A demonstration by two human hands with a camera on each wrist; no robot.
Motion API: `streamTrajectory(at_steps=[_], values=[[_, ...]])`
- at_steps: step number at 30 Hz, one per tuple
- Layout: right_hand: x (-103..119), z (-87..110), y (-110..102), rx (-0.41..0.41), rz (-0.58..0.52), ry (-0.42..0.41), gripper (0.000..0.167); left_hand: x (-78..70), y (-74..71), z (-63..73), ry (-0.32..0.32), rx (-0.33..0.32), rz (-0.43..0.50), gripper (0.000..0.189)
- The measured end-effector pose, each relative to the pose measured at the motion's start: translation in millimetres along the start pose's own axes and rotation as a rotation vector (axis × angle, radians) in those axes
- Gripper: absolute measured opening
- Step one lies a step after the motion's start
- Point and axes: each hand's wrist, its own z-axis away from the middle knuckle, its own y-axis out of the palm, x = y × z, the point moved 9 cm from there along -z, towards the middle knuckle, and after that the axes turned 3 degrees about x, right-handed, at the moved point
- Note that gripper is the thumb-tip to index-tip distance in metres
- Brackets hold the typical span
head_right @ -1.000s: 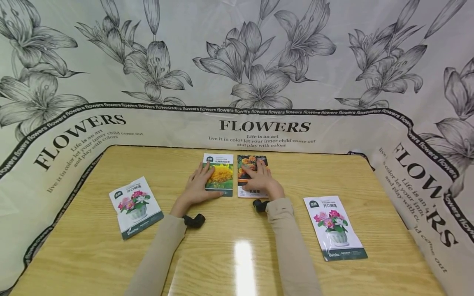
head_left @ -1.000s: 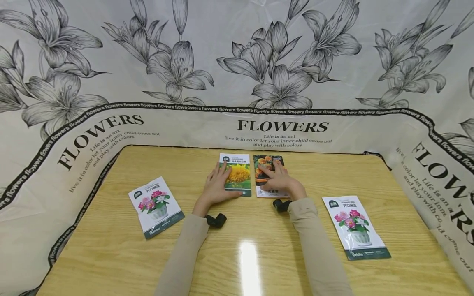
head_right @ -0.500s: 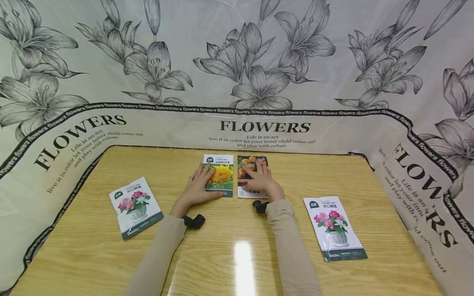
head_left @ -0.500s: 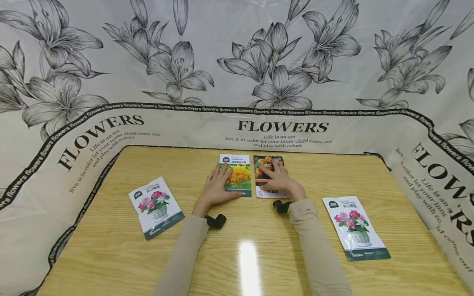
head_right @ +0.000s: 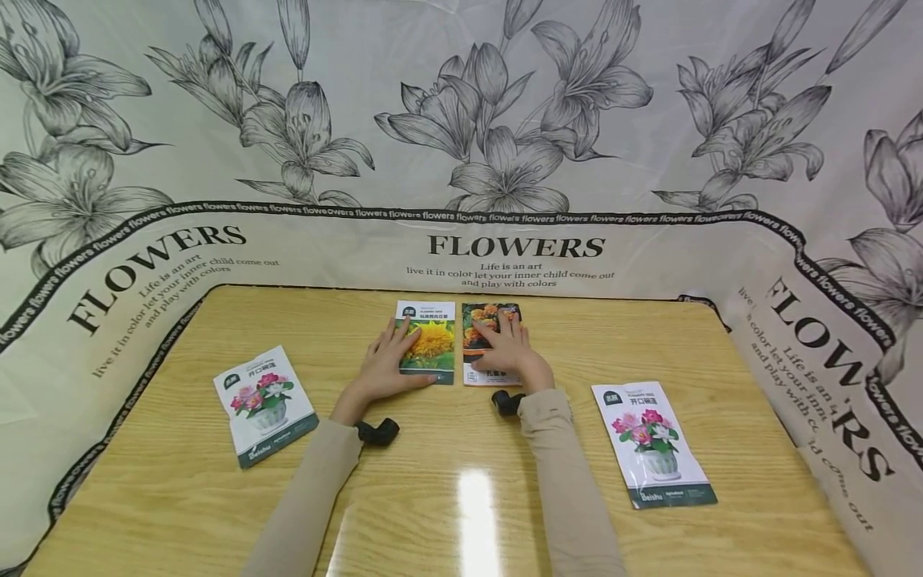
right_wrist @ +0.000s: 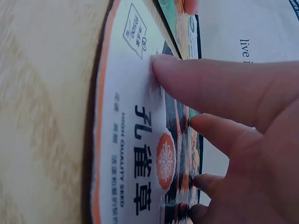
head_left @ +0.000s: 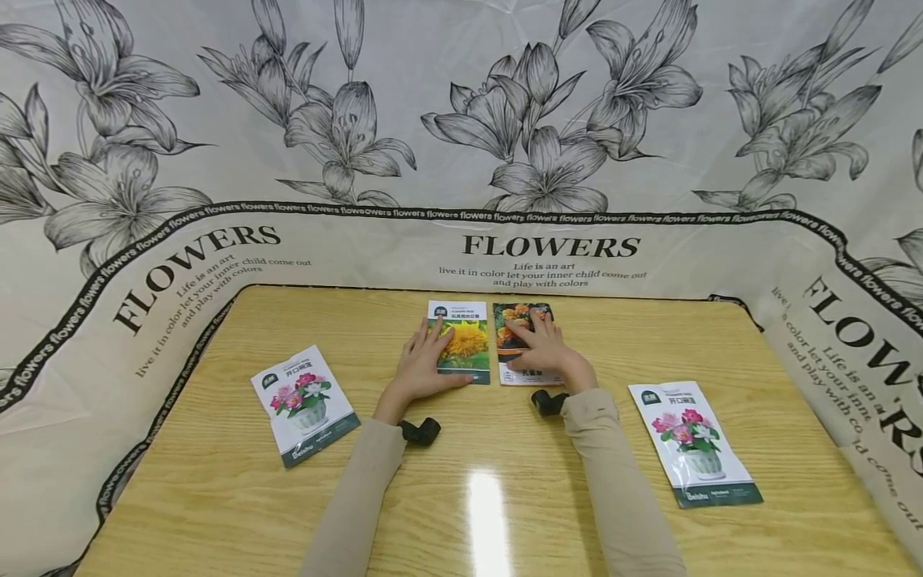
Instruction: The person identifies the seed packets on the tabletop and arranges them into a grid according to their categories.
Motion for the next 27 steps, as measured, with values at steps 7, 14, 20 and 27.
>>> streamTrajectory(at_steps=[7,14,20,27], values=[[2.6,2.1,-1.1,-0.016,-0.002,-0.02,0.082,-0.7,-0.2,-0.2,-0.003,0.008,-0.005,0.098],[9.3,6.6,-9.4,-0.074,-0.03,-0.07,0.074,-0.7,-1.6,0.1,0.004,-0.008,-0.008,0.097],[20.5,20.5,-25.2,-0.148,-0.052,-0.109,0.07,-1.3,-3.4,2.5,0.01,-0.02,0.021,0.097],[29.1,48.5,-44.8,-0.207,-0.108,-0.173,0.069,-1.1,-9.3,5.0,0.015,-0.091,0.17,0.086]])
